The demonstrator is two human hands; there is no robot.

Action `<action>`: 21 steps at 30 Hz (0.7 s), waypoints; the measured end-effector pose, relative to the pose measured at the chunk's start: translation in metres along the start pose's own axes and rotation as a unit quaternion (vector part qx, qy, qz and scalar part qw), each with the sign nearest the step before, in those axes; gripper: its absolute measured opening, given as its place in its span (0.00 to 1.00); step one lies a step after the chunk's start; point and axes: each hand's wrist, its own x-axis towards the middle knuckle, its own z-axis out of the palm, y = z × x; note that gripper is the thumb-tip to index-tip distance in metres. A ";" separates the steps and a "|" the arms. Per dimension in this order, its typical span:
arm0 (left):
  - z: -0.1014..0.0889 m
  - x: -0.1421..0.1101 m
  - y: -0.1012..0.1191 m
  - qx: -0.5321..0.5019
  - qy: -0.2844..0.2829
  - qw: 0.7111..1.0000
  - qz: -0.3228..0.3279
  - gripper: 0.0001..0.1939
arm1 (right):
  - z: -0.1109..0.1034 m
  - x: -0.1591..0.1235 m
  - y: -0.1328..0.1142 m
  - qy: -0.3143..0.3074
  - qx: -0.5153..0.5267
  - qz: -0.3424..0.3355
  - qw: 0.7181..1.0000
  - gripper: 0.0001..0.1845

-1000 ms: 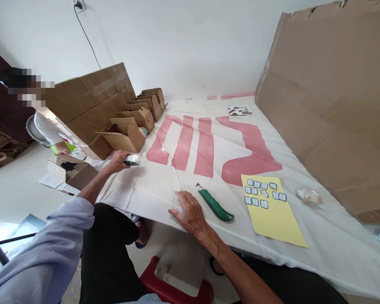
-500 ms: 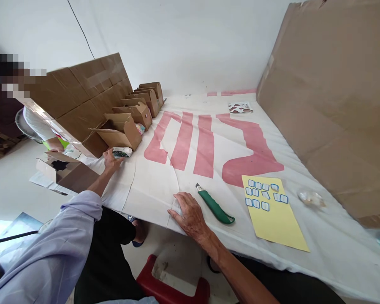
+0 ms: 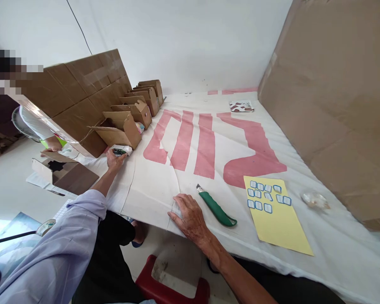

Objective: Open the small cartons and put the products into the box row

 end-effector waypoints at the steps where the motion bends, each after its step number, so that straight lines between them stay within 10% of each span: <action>1: 0.000 0.000 0.001 0.004 -0.004 1.000 -0.002 0.36 | 0.000 0.000 0.000 -0.001 -0.003 -0.001 1.000 0.18; 21: 0.003 0.020 0.040 0.034 -0.068 0.997 -0.032 0.37 | 0.003 -0.002 0.001 -0.004 -0.021 -0.011 1.000 0.19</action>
